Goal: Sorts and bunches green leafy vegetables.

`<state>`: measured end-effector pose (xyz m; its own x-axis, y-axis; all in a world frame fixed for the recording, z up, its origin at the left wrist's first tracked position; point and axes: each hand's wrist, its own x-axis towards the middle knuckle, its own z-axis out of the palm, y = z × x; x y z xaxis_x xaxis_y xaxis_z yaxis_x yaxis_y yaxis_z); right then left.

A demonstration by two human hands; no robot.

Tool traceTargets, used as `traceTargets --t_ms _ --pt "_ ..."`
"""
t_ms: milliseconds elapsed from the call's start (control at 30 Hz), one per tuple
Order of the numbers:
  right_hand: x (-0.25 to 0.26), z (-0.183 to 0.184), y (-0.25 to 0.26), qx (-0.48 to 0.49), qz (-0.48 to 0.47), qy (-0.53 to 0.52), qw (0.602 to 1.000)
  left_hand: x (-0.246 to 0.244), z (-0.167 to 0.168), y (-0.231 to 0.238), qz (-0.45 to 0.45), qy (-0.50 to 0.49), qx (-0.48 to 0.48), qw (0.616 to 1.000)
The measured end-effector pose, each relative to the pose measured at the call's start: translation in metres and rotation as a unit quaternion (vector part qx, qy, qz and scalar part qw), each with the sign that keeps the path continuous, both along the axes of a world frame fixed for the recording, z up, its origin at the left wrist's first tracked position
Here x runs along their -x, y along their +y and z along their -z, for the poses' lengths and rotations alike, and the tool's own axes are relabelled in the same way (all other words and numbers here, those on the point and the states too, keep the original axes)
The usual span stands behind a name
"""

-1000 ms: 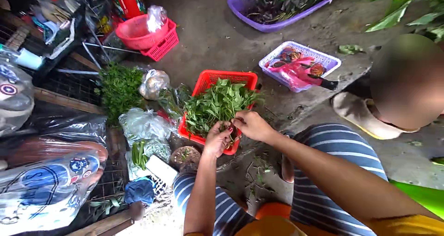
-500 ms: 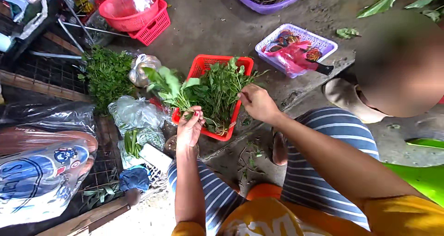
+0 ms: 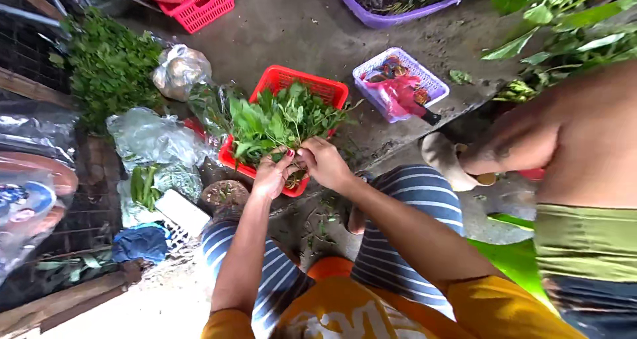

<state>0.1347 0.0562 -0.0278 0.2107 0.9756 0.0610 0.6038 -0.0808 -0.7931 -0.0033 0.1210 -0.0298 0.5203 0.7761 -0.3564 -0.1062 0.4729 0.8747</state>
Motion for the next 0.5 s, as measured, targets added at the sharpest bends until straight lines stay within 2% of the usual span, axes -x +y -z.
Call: traceTargets --t_ms 133,333,433,500 --pt "0.003 0.012 0.0 -0.04 -0.004 -0.052 0.998 -0.001 0.011 -0.002 0.019 0.035 -0.059 0.997" --pt "-0.002 0.02 -0.003 0.022 -0.102 -0.105 0.989 -0.005 0.024 0.001 -0.003 0.061 -0.046 0.997" --pt "-0.013 0.014 0.001 0.015 -0.045 -0.071 0.996 -0.002 0.023 0.009 -0.014 0.071 -0.089 0.993" --pt "-0.011 0.008 0.004 0.003 0.015 0.019 1.0 0.0 0.02 0.009 0.002 0.102 -0.129 0.986"
